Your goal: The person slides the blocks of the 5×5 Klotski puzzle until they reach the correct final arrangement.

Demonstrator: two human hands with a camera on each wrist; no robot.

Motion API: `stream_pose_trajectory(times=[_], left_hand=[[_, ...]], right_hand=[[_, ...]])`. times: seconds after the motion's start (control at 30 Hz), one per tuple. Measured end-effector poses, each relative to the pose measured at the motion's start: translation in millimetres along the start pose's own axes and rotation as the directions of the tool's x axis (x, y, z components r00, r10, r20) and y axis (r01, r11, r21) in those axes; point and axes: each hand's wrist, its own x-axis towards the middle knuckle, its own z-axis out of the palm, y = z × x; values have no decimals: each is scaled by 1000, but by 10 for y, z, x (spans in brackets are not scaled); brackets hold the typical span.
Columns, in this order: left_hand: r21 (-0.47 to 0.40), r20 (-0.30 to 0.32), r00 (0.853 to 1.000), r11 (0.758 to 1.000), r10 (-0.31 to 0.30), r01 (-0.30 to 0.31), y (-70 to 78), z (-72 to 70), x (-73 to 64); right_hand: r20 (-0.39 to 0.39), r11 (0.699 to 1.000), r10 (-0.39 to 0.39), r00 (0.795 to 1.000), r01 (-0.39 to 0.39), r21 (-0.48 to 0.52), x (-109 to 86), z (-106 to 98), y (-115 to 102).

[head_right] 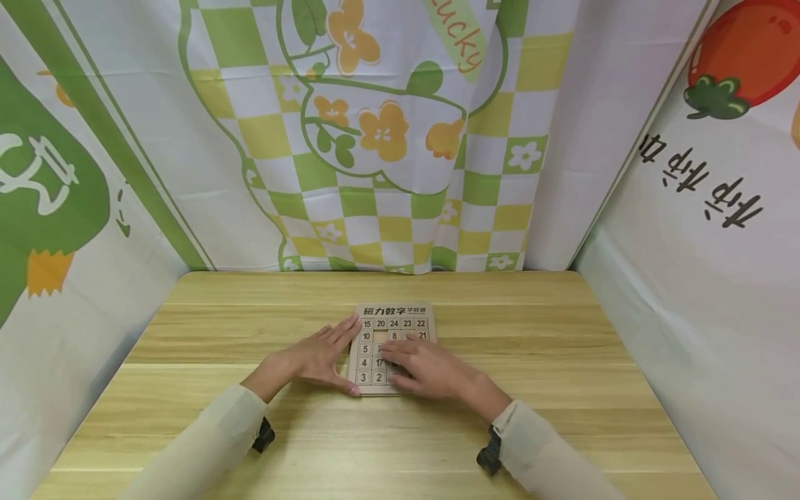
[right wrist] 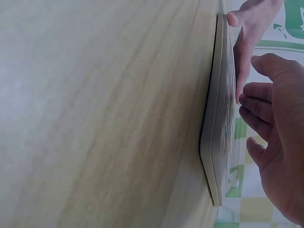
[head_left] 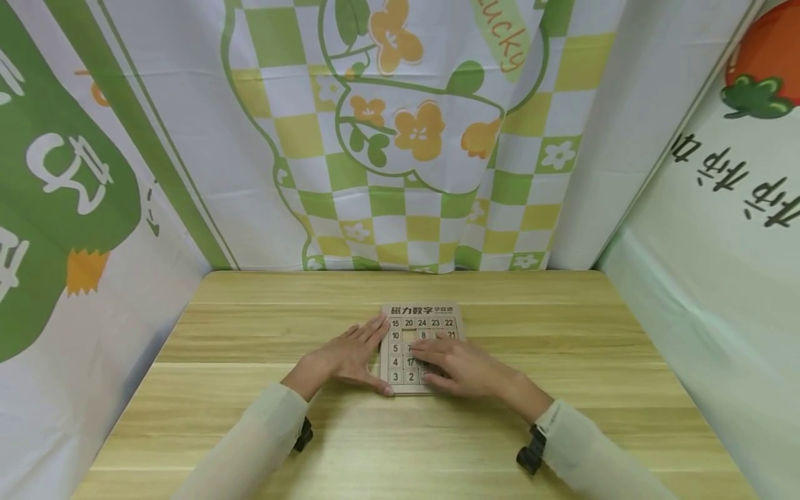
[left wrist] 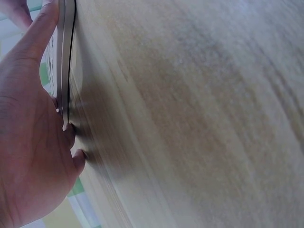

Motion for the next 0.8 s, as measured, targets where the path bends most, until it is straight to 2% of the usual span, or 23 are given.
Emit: stream_pose_trajectory(times=[0.27,0.57,0.8], left_hand=[[-10,4,1000,1000,-6,6,-2,-4,-1],[0,4,1000,1000,-11,11,-10,20,14],[5,10,1000,1000,-15,15,-3,18,11]], right_hand=[[2,999,-32,999,32,-17,63,-3,-11],[28,999,42,999,-43,1,140,20,75],[35,998,53,998,-52,-22,207,28,145]])
